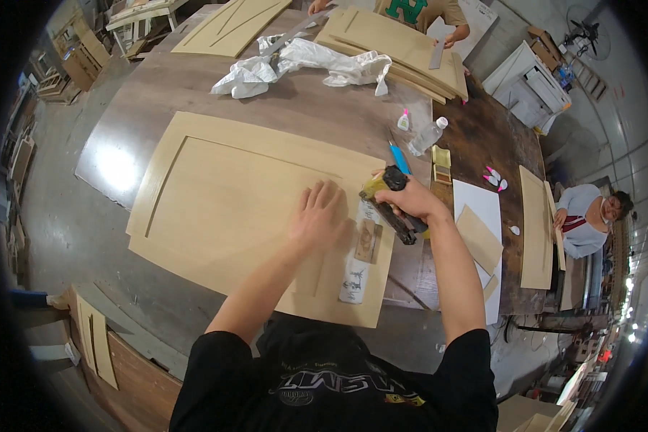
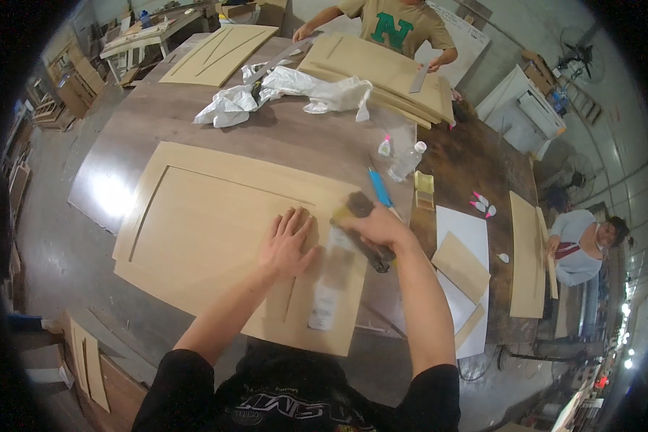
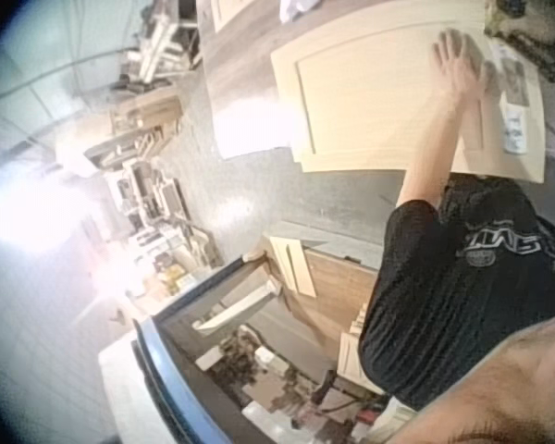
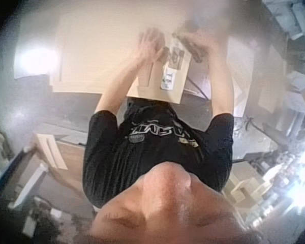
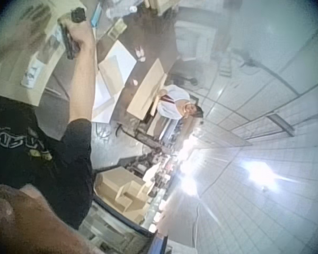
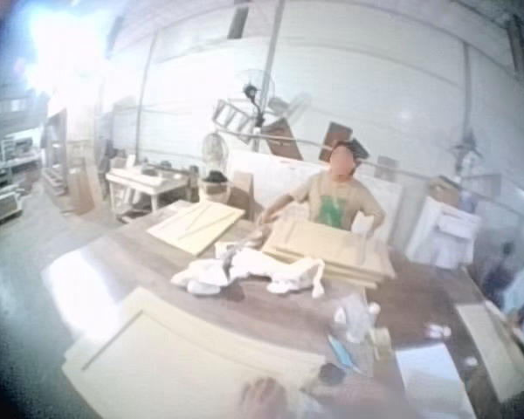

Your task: The person positions wooden panels on a workbench and secures them using a pneumatic nail gun, then moves the finished panels to a stack.

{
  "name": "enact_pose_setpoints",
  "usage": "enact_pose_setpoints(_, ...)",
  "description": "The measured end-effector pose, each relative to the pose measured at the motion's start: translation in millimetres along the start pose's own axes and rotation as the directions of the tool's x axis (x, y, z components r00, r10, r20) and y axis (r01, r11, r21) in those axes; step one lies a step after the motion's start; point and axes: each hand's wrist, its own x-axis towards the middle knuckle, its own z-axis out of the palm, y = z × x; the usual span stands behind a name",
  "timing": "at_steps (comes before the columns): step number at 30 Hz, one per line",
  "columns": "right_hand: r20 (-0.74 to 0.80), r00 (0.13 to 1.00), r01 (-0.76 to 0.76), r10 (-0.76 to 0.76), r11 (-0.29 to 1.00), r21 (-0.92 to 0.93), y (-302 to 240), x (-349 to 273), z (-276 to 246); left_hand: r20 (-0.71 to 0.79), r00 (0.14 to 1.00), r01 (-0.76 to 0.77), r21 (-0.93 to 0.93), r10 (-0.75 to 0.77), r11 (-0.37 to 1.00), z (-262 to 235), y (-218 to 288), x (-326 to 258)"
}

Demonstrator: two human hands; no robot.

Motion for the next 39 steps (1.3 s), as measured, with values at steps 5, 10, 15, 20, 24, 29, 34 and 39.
enact_pose_setpoints(5,-0.029,0.997,-0.069,0.067,0.996,-0.063,-9.9,20.3,4.7,-0.011,1.0,-0.008,-0.01,0.008,1.0,-1.1,-0.8,-1.5)
enact_pose_setpoints(10,0.0,0.988,-0.156,0.156,0.987,-0.025,-19.4,14.3,5.4,-0.114,0.993,-0.042,-0.044,0.037,0.998,9.2,-4.8,-1.9)
enact_pose_setpoints(15,-0.014,0.993,-0.115,0.116,0.992,0.044,-40.4,-20.6,13.7,-0.086,0.995,-0.054,-0.024,0.051,0.998,9.5,-3.9,-7.9)
enact_pose_setpoints(20,-0.052,0.999,-0.001,0.01,0.986,0.169,-23.4,-84.5,16.2,0.006,0.998,-0.057,-0.019,0.057,0.998,2.3,-7.1,-23.8)
enact_pose_setpoints(24,-0.034,0.999,0.019,-0.009,0.958,0.287,8.8,-154.2,41.2,0.198,0.964,-0.165,-0.078,0.178,0.983,-7.3,-13.9,-99.3)
enact_pose_setpoints(29,0.122,0.989,-0.115,0.081,0.947,0.301,18.9,-185.5,80.1,0.228,0.94,-0.244,-0.072,0.254,0.967,-8.7,-20.4,-122.4)
enact_pose_setpoints(34,0.158,0.977,0.127,-0.145,0.985,0.117,20.6,-174.1,106.3,0.13,0.957,-0.236,-0.166,0.259,0.957,-13.3,-20.7,-124.6)
enact_pose_setpoints(39,0.182,0.981,0.058,-0.069,0.996,0.064,0.9,-170.9,114.6,0.212,0.943,-0.237,-0.114,0.257,0.965,-13.5,-24.7,-125.7)
